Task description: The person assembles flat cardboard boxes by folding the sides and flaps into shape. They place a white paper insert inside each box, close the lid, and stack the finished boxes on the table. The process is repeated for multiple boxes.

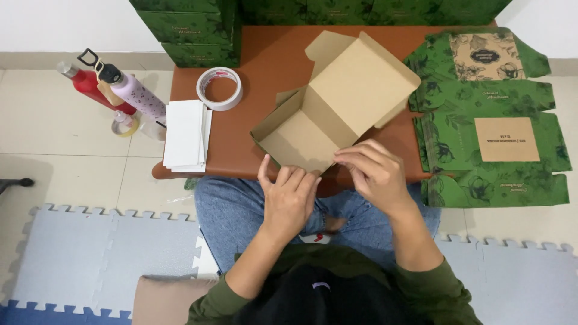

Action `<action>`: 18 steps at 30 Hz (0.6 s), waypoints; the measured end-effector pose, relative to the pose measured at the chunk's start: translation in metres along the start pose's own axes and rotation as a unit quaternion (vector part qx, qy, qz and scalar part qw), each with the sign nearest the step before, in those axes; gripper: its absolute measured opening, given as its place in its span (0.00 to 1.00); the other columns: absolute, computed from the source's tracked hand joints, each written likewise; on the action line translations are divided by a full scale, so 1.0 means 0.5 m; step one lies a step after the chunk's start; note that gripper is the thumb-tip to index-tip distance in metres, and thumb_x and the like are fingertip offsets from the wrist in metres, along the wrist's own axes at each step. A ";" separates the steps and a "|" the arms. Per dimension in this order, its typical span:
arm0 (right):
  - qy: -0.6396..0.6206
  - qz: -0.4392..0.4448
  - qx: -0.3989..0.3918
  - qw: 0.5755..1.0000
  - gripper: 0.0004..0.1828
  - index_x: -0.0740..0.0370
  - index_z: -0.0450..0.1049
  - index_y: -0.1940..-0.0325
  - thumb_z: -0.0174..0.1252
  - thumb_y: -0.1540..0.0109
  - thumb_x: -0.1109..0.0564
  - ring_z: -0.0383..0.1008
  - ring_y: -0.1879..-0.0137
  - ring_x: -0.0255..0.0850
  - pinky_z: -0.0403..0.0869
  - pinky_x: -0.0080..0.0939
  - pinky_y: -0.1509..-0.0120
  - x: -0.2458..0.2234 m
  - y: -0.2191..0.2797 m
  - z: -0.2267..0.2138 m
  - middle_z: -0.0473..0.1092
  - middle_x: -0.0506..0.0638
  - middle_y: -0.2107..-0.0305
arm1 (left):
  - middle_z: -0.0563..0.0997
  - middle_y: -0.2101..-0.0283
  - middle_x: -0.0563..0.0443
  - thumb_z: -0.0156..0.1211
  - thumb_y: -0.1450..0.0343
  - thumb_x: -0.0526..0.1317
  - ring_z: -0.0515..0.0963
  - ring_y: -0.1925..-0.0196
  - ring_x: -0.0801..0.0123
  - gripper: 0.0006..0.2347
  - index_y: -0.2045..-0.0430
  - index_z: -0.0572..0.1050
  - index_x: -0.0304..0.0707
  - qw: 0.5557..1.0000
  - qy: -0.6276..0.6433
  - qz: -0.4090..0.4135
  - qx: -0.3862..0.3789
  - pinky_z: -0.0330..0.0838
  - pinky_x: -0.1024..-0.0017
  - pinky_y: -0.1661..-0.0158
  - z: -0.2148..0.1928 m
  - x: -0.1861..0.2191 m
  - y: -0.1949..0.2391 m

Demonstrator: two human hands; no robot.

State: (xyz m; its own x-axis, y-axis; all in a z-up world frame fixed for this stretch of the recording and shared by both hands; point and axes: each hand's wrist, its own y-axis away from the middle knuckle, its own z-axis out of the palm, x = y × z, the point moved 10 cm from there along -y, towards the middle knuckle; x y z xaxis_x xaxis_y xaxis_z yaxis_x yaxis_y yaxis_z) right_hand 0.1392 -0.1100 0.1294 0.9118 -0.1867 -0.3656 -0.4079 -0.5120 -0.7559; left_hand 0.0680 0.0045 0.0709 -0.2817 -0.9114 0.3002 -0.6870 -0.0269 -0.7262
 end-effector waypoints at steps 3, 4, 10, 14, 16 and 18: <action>-0.017 0.004 -0.011 1.000 0.07 0.61 0.80 0.67 0.60 0.36 0.67 0.77 0.68 0.51 0.75 0.45 0.66 -0.003 -0.003 0.005 0.78 0.50 0.69 | 0.75 0.77 0.54 0.60 0.27 0.36 0.76 0.63 0.66 0.04 0.70 0.80 0.39 1.000 0.006 -0.008 -0.002 0.47 0.34 0.35 0.004 -0.006 0.005; -0.017 0.004 -0.011 1.000 0.07 0.61 0.80 0.67 0.60 0.36 0.67 0.77 0.68 0.51 0.75 0.45 0.66 -0.001 0.000 0.006 0.78 0.50 0.69 | 0.75 0.77 0.54 0.60 0.27 0.36 0.76 0.63 0.66 0.04 0.70 0.80 0.39 1.000 0.006 -0.008 -0.001 0.47 0.34 0.35 0.002 -0.006 0.002; -0.055 0.018 -0.017 0.998 0.06 0.59 0.80 0.66 0.59 0.36 0.64 0.76 0.69 0.51 0.74 0.46 0.68 0.001 0.000 0.021 0.80 0.50 0.66 | 0.74 0.77 0.53 0.59 0.27 0.35 0.76 0.63 0.66 0.05 0.71 0.80 0.38 0.999 0.038 0.004 0.000 0.47 0.34 0.36 0.000 -0.003 -0.005; -0.073 0.028 -0.025 0.997 0.07 0.59 0.81 0.65 0.60 0.37 0.67 0.77 0.70 0.50 0.74 0.43 0.68 0.013 0.011 0.027 0.81 0.50 0.65 | 0.75 0.76 0.54 0.59 0.27 0.36 0.76 0.63 0.66 0.04 0.70 0.80 0.38 0.999 0.034 0.001 -0.002 0.47 0.34 0.35 0.004 -0.005 -0.007; -0.082 0.027 -0.036 0.996 0.08 0.60 0.81 0.66 0.59 0.37 0.68 0.77 0.70 0.50 0.74 0.44 0.68 0.003 0.007 0.034 0.81 0.50 0.65 | 0.74 0.77 0.53 0.59 0.27 0.35 0.75 0.63 0.66 0.05 0.71 0.80 0.37 0.999 0.040 0.001 0.004 0.48 0.33 0.35 0.003 -0.005 -0.009; -0.099 0.032 -0.045 0.994 0.08 0.62 0.82 0.65 0.58 0.38 0.69 0.77 0.71 0.50 0.75 0.43 0.68 -0.013 -0.002 0.035 0.81 0.52 0.67 | 0.75 0.76 0.51 0.61 0.27 0.35 0.76 0.63 0.64 0.04 0.71 0.80 0.37 0.999 0.048 0.002 0.013 0.51 0.34 0.37 -0.001 -0.006 -0.010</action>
State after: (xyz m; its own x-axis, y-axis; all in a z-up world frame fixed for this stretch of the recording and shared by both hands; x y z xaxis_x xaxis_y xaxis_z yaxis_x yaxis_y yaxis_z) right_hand 0.1327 -0.0936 0.1231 0.8538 -0.0580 -0.5173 -0.4508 -0.5794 -0.6790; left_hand 0.0720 0.0076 0.0736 -0.3480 -0.8682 0.3536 -0.6679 -0.0351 -0.7434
